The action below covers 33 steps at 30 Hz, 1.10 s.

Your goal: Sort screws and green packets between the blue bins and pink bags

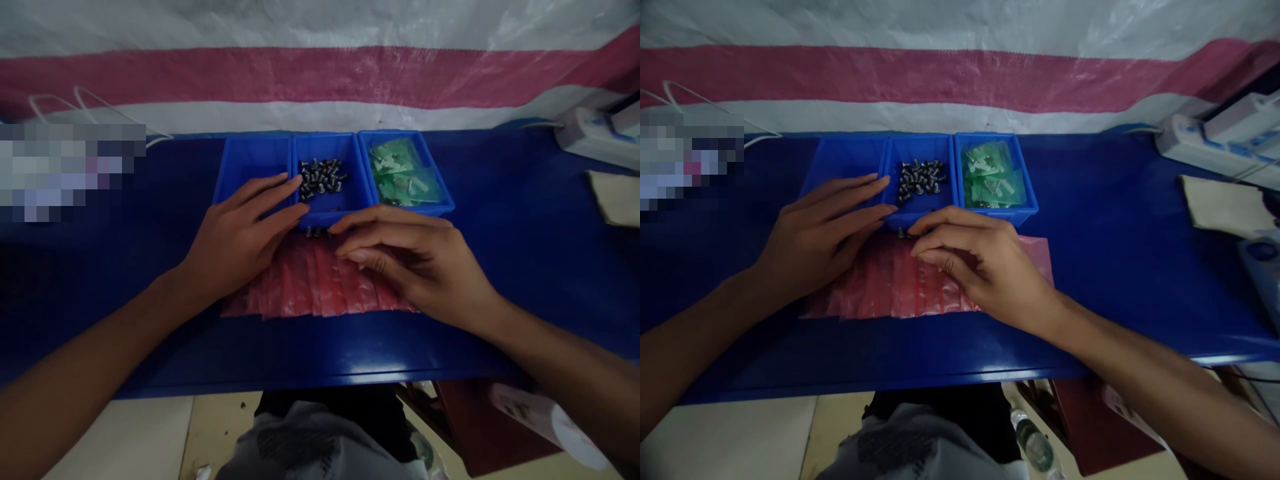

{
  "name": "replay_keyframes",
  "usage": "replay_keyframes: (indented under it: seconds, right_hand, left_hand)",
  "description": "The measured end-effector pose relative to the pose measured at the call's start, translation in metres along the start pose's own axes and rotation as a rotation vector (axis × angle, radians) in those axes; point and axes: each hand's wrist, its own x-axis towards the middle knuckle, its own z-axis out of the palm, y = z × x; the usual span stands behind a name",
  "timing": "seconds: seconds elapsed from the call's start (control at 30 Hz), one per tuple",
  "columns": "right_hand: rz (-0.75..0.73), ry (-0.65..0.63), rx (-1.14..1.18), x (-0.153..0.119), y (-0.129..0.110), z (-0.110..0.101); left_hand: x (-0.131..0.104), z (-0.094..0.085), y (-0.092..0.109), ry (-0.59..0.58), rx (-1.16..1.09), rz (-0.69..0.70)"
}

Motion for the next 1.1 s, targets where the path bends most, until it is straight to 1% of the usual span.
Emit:
replay_keyframes:
  seconds: [0.17, 0.2, 0.27, 0.37, 0.47, 0.5, 0.53, 0.57, 0.63, 0.7, 0.73, 0.77, 0.8, 0.87, 0.97, 1.03, 1.1]
  right_hand:
    - [0.328, -0.074, 0.401, 0.004, -0.010, -0.003]
    - [0.387, -0.067, 0.460, 0.004, -0.011, -0.003]
    - [0.477, -0.008, 0.522, 0.005, -0.012, -0.004]
    - [0.523, 0.083, 0.623, 0.008, -0.013, -0.006]
    - [0.486, 0.135, 0.793, 0.009, -0.014, -0.009]
    - [0.466, 0.143, 0.792, 0.009, -0.015, -0.010]
    - [0.437, 0.145, 0.734, 0.008, -0.015, -0.010]
    - [0.385, 0.140, 0.613, 0.007, -0.014, -0.009]
    - [0.202, 0.089, 0.240, 0.004, -0.011, -0.006]
    - [-0.040, -0.013, -0.146, 0.000, -0.005, 0.000]
    - [-0.139, -0.082, -0.298, -0.001, -0.001, 0.003]
    - [-0.205, -0.149, -0.417, -0.002, 0.001, 0.006]
    - [-0.243, -0.199, -0.505, -0.003, 0.003, 0.010]
    - [-0.266, -0.237, -0.606, -0.004, 0.005, 0.015]
    - [-0.286, -0.169, -0.627, -0.003, 0.004, 0.018]
    - [-0.283, -0.124, -0.625, -0.003, 0.003, 0.020]
    - [-0.286, -0.109, -0.635, -0.003, 0.002, 0.021]
  left_hand:
    - [-0.001, 0.001, -0.001, 0.014, 0.002, 0.003]
    - [-0.001, 0.001, -0.001, 0.012, 0.000, 0.005]
    - [-0.001, 0.001, 0.000, 0.007, -0.007, 0.000]
    - [0.000, -0.001, 0.000, -0.002, -0.012, -0.011]
    - [0.000, -0.001, -0.001, -0.013, -0.005, -0.011]
    - [-0.001, -0.001, -0.001, -0.017, -0.010, -0.016]
    - [-0.001, -0.001, -0.001, -0.021, -0.020, -0.023]
    - [-0.001, -0.001, -0.001, -0.024, -0.035, -0.032]
    - [-0.001, -0.001, -0.001, -0.025, -0.062, -0.046]
    - [-0.001, 0.000, 0.000, -0.023, -0.068, -0.047]
    - [-0.001, 0.000, 0.000, -0.022, -0.068, -0.048]
    - [-0.001, 0.000, 0.000, -0.020, -0.071, -0.049]
    - [-0.001, 0.000, 0.000, -0.019, -0.076, -0.051]
    - [0.000, 0.000, 0.000, -0.015, -0.083, -0.054]
    - [0.000, -0.001, 0.000, -0.004, -0.050, -0.035]
    - [0.001, -0.001, 0.001, -0.009, -0.040, -0.043]
    - [0.001, -0.001, 0.001, -0.025, -0.050, -0.064]
